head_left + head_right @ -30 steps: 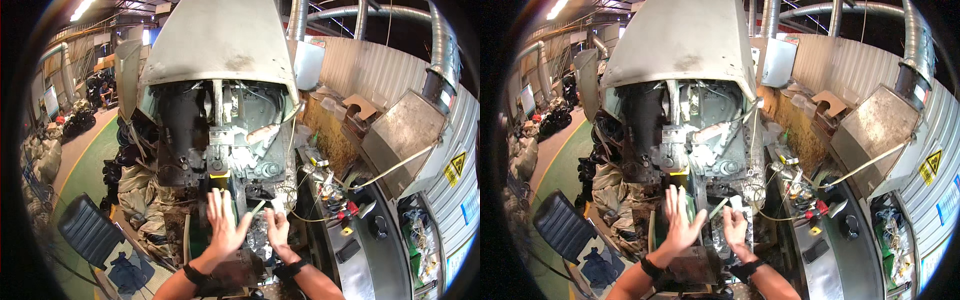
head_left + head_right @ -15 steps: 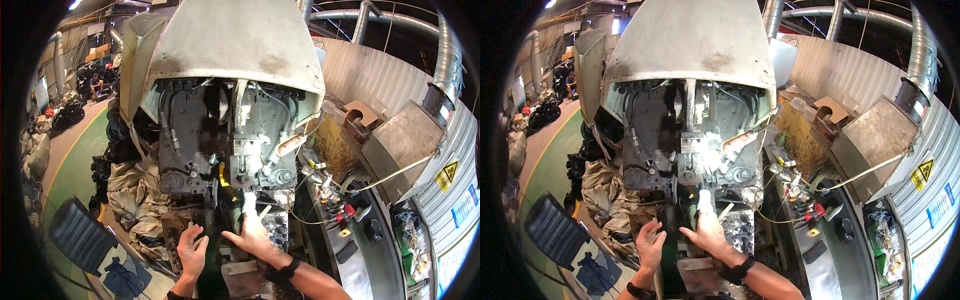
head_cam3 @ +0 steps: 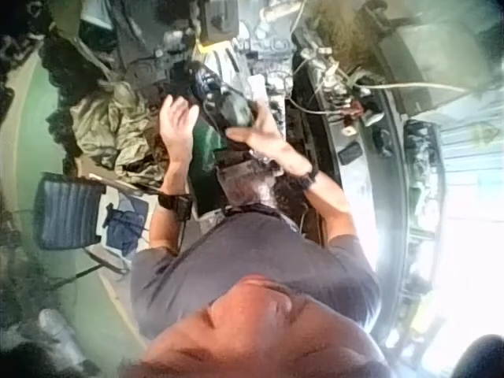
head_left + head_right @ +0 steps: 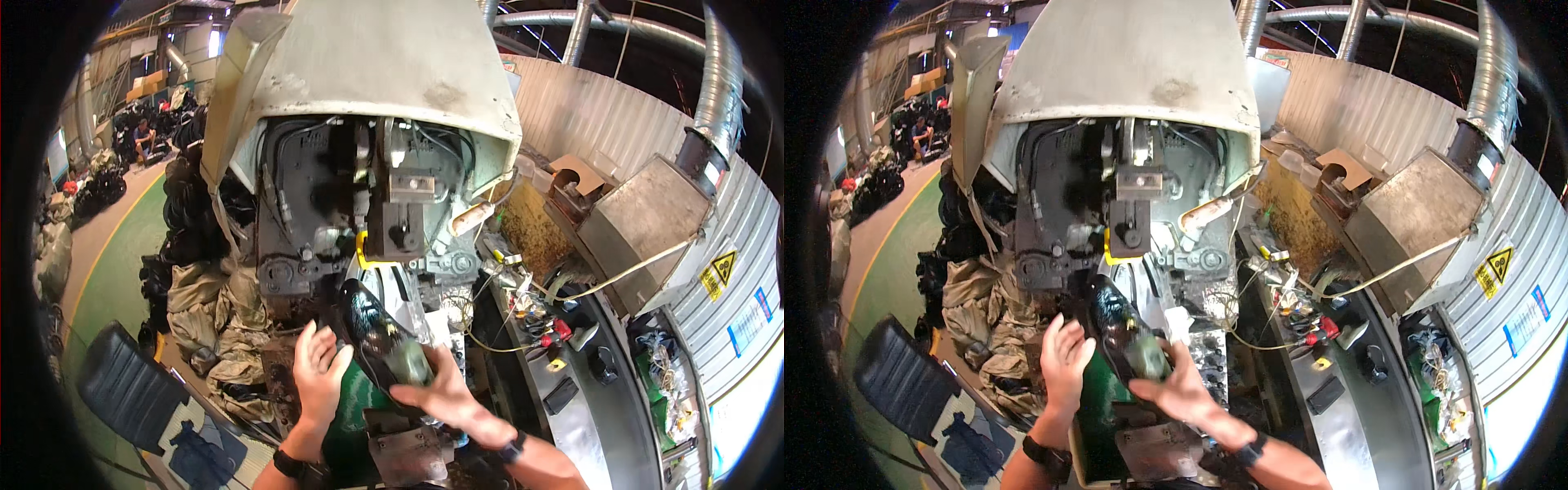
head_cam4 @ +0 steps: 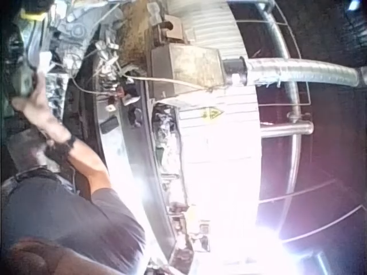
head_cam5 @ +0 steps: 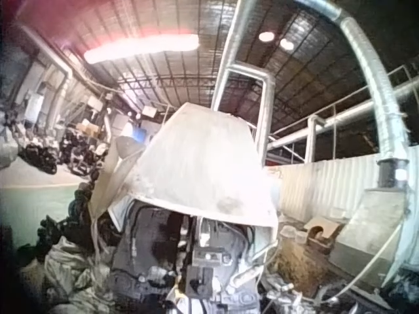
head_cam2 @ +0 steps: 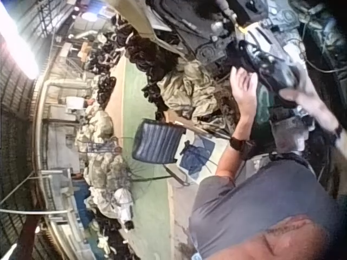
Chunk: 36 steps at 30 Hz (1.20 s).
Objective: Operating machinery to shape and trim shoe uppers during the manufacturing process.
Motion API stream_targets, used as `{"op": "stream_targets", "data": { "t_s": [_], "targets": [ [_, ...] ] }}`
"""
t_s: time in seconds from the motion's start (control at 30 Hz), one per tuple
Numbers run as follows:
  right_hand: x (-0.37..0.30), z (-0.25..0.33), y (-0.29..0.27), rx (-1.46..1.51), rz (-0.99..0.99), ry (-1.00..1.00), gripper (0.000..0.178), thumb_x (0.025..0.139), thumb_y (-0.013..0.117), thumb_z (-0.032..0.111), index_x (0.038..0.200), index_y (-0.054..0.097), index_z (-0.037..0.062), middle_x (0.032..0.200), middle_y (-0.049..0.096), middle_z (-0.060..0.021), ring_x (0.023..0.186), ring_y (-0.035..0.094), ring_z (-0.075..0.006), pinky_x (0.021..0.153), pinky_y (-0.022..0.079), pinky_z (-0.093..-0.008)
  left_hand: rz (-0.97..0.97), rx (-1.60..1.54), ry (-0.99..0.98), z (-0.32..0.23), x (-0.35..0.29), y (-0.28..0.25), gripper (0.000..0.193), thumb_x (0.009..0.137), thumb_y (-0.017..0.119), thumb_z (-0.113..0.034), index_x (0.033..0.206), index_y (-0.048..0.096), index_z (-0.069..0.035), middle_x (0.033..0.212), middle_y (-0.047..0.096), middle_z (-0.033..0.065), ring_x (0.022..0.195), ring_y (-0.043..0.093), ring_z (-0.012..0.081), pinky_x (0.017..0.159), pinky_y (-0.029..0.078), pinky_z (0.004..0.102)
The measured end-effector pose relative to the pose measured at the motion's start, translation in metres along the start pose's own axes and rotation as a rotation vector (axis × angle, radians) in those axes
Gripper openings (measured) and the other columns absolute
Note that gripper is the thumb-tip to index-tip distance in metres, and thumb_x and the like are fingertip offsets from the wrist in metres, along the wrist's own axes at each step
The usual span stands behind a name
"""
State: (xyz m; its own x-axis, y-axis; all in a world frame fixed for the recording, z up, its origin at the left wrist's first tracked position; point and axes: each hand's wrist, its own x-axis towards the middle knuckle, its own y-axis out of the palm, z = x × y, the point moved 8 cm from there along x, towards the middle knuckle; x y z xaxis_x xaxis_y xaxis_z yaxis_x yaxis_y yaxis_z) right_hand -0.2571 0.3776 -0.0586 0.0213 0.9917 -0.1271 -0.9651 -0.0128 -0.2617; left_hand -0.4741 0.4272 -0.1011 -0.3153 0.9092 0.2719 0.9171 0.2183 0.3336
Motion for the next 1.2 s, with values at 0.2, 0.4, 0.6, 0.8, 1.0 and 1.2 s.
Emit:
{"op": "stream_targets", "data": {
  "t_s": [0.2,0.4,0.6,0.8,1.0,1.2],
  "targets": [
    [-0.109,-0.003,-0.028,-0.487,-0.123,-0.601,0.089,0.074,0.086,0.009,0.148,0.038,-0.003,0.138,0.046,-0.0216,0.125,0.05,-0.0311,0.108,0.039,-0.0428,0.496,-0.272,-0.236,-0.035,-0.032,0.094,0.036,0.085,0.08,-0.001,0.118,0.063,0.001,0.11,0.072,0.0088,0.098,0.068,0.0164,0.09,0.055,0.0332],
    [-0.183,-0.05,-0.083,-0.316,-0.251,-0.534,0.098,0.071,0.094,0.023,0.146,0.039,-0.0071,0.142,0.049,-0.0292,0.127,0.054,-0.0418,0.106,0.043,-0.0489,0.538,-0.458,-0.402,-0.029,-0.098,0.157,0.038,0.081,0.079,0.002,0.116,0.064,0.004,0.111,0.073,0.0134,0.101,0.07,0.0209,0.091,0.057,0.0375],
    [-0.258,-0.092,-0.167,-0.2,-0.716,-0.505,0.061,0.075,0.093,0.02,0.123,0.061,-0.0014,0.132,0.061,-0.0197,0.125,0.059,-0.0294,0.111,0.044,-0.0415,0.502,-0.367,-0.812,0.035,-0.196,0.243,0.037,0.093,0.074,-0.012,0.125,0.059,-0.002,0.109,0.07,0.0108,0.099,0.07,0.0236,0.087,0.058,0.043],
    [-0.401,-0.29,-0.26,1.11,-1.236,0.075,0.054,0.082,0.084,0.012,0.13,0.063,0.003,0.12,0.07,-0.0059,0.106,0.067,-0.0195,0.099,0.051,-0.0348,1.235,0.043,-0.974,0.151,-0.371,0.314,0.032,0.098,0.069,-0.028,0.119,0.067,-0.005,0.104,0.07,0.0056,0.098,0.067,0.0142,0.089,0.054,0.0298],
    [-0.691,-0.466,-0.381,1.146,-1.624,-0.025,0.041,0.094,0.069,0.035,0.12,0.064,0.0035,0.1,0.071,-0.0101,0.084,0.07,-0.0218,0.067,0.061,-0.0341,1.5,0.359,-0.384,0.172,-0.447,0.344,0.028,0.089,0.074,-0.002,0.116,0.068,0.0,0.092,0.073,0.0041,0.083,0.067,0.0085,0.079,0.055,0.0236],
    [-1.1,-0.574,-0.328,0.609,-2.681,-0.153,0.029,0.089,0.079,0.028,0.1,0.064,0.0057,0.089,0.067,-0.0085,0.072,0.067,-0.0225,0.061,0.058,-0.0341,1.654,0.452,-0.485,0.209,-0.501,0.361,0.033,0.09,0.076,-0.007,0.12,0.066,0.0,0.111,0.072,0.0114,0.096,0.068,0.0143,0.084,0.056,0.028]
  ]
}}
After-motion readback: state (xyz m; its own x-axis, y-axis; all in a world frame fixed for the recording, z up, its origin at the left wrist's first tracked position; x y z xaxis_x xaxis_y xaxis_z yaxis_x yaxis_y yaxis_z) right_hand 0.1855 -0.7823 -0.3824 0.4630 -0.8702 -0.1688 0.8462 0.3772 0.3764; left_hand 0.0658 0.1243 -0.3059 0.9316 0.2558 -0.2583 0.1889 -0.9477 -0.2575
